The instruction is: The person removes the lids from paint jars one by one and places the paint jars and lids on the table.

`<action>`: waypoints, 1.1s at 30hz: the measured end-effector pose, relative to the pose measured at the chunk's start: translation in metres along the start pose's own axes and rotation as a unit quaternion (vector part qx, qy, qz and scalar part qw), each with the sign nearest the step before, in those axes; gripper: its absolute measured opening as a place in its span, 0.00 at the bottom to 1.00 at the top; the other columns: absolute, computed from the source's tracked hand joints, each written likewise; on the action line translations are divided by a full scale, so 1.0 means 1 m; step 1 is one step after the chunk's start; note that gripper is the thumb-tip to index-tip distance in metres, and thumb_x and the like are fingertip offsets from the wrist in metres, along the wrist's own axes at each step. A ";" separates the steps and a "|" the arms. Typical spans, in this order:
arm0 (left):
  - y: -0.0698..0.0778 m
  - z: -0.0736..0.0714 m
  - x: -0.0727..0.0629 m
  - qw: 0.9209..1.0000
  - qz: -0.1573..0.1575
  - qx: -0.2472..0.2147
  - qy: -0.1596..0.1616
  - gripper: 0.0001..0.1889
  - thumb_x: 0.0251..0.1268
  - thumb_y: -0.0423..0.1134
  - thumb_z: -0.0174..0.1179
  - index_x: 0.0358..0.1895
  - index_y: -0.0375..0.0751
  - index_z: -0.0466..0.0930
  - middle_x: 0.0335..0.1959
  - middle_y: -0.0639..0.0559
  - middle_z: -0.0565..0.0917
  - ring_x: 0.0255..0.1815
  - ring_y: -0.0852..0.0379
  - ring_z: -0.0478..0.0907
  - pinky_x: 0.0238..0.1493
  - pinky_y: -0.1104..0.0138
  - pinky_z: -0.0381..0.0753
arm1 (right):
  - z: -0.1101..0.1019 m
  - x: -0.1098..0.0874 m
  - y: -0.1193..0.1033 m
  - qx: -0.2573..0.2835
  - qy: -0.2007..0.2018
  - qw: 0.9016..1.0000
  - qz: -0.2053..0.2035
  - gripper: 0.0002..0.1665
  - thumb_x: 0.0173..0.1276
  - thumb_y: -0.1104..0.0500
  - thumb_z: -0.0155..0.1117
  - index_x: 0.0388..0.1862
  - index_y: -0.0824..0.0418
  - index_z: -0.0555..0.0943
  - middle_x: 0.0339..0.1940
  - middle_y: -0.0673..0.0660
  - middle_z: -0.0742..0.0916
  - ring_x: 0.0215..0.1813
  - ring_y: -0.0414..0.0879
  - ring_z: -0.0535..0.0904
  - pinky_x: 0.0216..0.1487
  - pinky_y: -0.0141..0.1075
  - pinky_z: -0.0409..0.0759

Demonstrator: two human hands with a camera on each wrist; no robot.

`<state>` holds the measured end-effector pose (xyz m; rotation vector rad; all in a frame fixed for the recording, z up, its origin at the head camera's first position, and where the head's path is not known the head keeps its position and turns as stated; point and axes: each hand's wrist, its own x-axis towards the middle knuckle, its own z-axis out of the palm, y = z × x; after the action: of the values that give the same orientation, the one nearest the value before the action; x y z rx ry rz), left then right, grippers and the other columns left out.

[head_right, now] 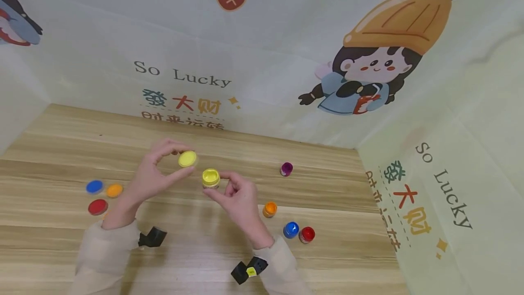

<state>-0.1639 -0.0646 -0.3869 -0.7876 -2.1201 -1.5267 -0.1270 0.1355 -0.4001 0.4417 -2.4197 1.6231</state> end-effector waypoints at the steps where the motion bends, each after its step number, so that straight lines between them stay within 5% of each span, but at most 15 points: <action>1: -0.002 -0.004 0.000 1.000 -0.003 0.008 0.006 0.18 0.43 0.27 0.71 0.42 0.36 0.81 0.40 0.47 0.81 0.44 0.55 0.71 0.47 0.63 0.68 | -0.001 0.000 0.000 0.003 0.005 1.000 -0.001 0.19 0.49 0.68 0.74 0.41 0.71 0.82 0.10 0.53 0.71 0.14 0.35 0.60 0.17 0.26 0.56; 8: -0.022 -0.035 -0.006 0.996 -0.043 0.063 0.044 0.19 0.42 0.24 0.70 0.43 0.30 0.81 0.38 0.40 0.79 0.42 0.55 0.67 0.44 0.64 0.62 | -0.004 -0.001 0.002 0.012 0.014 1.000 -0.005 0.19 0.49 0.69 0.74 0.41 0.73 0.81 0.11 0.56 0.72 0.15 0.35 0.61 0.16 0.26 0.57; 14: -0.040 -0.053 -0.015 0.984 -0.118 0.132 0.022 0.19 0.47 0.29 0.70 0.46 0.29 0.80 0.40 0.38 0.78 0.45 0.45 0.67 0.44 0.57 0.61 | -0.008 -0.003 -0.022 0.006 0.010 1.000 0.002 0.16 0.49 0.73 0.71 0.39 0.77 0.79 0.10 0.59 0.71 0.15 0.34 0.60 0.17 0.25 0.56; 22: -0.075 -0.060 -0.034 0.952 -0.216 0.215 -0.031 0.23 0.54 0.37 0.66 0.49 0.24 0.77 0.47 0.29 0.74 0.50 0.34 0.64 0.50 0.44 0.58 | -0.009 -0.005 -0.028 0.012 0.016 1.000 -0.005 0.16 0.49 0.74 0.71 0.38 0.77 0.79 0.10 0.60 0.71 0.15 0.34 0.59 0.17 0.25 0.56; 28: -0.099 -0.058 -0.048 0.931 -0.270 0.244 -0.035 0.23 0.56 0.39 0.64 0.52 0.25 0.75 0.50 0.26 0.74 0.52 0.31 0.63 0.50 0.41 0.56 | -0.009 -0.006 -0.024 0.021 0.015 1.000 -0.006 0.16 0.50 0.74 0.71 0.39 0.77 0.79 0.10 0.61 0.71 0.15 0.34 0.59 0.18 0.24 0.55; 33: -0.104 -0.059 -0.052 0.914 -0.300 0.271 -0.040 0.23 0.57 0.40 0.62 0.52 0.26 0.75 0.49 0.26 0.74 0.49 0.30 0.64 0.46 0.42 0.57 | -0.008 -0.005 -0.016 0.022 0.020 0.999 -0.015 0.17 0.50 0.73 0.71 0.40 0.76 0.80 0.10 0.60 0.71 0.15 0.33 0.59 0.17 0.25 0.55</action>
<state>-0.1929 -0.1562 -0.4754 0.0119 -2.8194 -1.0370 -0.1165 0.1386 -0.3851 0.4450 -2.3414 1.6606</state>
